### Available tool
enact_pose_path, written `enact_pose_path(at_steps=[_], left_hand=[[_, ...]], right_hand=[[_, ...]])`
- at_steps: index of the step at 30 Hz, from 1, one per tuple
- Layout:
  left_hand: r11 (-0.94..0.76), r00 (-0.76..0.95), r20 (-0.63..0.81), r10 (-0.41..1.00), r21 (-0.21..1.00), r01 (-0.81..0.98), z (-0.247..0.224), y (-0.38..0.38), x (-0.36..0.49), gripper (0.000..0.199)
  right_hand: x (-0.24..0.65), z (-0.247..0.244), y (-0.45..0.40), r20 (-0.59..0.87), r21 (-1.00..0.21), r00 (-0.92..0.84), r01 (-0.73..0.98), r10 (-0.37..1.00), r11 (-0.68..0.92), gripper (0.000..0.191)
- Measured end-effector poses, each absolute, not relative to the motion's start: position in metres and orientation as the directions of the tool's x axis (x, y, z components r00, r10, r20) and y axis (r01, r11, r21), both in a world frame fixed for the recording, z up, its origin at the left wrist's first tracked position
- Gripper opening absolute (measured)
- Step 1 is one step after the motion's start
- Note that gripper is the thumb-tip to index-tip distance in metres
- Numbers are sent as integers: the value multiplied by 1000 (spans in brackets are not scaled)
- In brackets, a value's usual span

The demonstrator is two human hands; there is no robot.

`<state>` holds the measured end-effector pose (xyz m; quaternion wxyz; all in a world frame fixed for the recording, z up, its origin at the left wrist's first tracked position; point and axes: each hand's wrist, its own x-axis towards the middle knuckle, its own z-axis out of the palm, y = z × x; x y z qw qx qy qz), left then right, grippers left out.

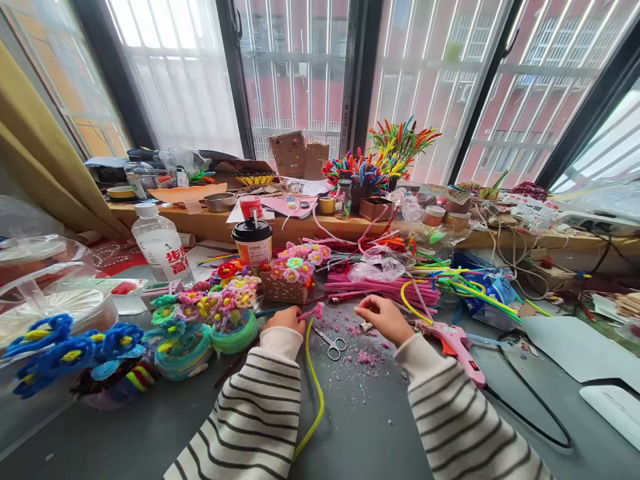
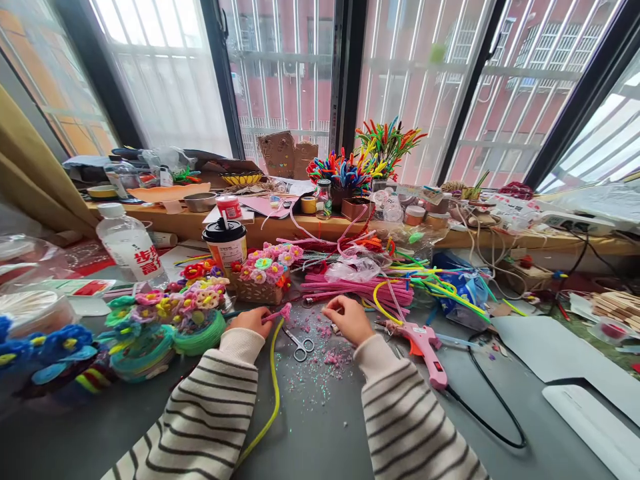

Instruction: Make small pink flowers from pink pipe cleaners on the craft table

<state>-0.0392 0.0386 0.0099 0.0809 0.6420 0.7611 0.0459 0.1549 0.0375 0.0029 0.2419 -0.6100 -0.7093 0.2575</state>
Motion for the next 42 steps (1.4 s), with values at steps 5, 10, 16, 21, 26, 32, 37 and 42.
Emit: enact_pose_path(at_steps=[5,10,16,21,26,32,37,42], left_hand=[[-76,72,29,997,547,834,8,35,-34,23],[-170,367,7,930,894,414,5,25,-16,32],[94,517,-98,851,995,35,2,16,-4,25],[130,465,-107,879,991,-17,-7,17,-2,26],[107,403,-105,909,994,20,-14,22,-4,29],[-36,377,-32,926,985,171,-18,24,-7,27],[-206,407,38,913,903,378,-17,22,-6,26],[-260,488,36,872,879,400,-19,21,-5,28]], right_hand=[[150,-22,-8,-16,-999,-150,-44,989,-23,25],[139,-28,-15,-16,-942,-181,-328,983,-75,25],[138,-24,-18,51,-986,-140,-166,989,27,21],[138,-27,-19,116,-992,-115,-57,987,110,19],[137,-30,-17,77,-995,-130,-68,989,69,24],[137,-30,-17,176,-981,-94,68,980,183,25],[136,-29,-23,342,-848,-39,419,939,326,25],[134,-29,-25,395,-712,-66,609,916,350,26]])
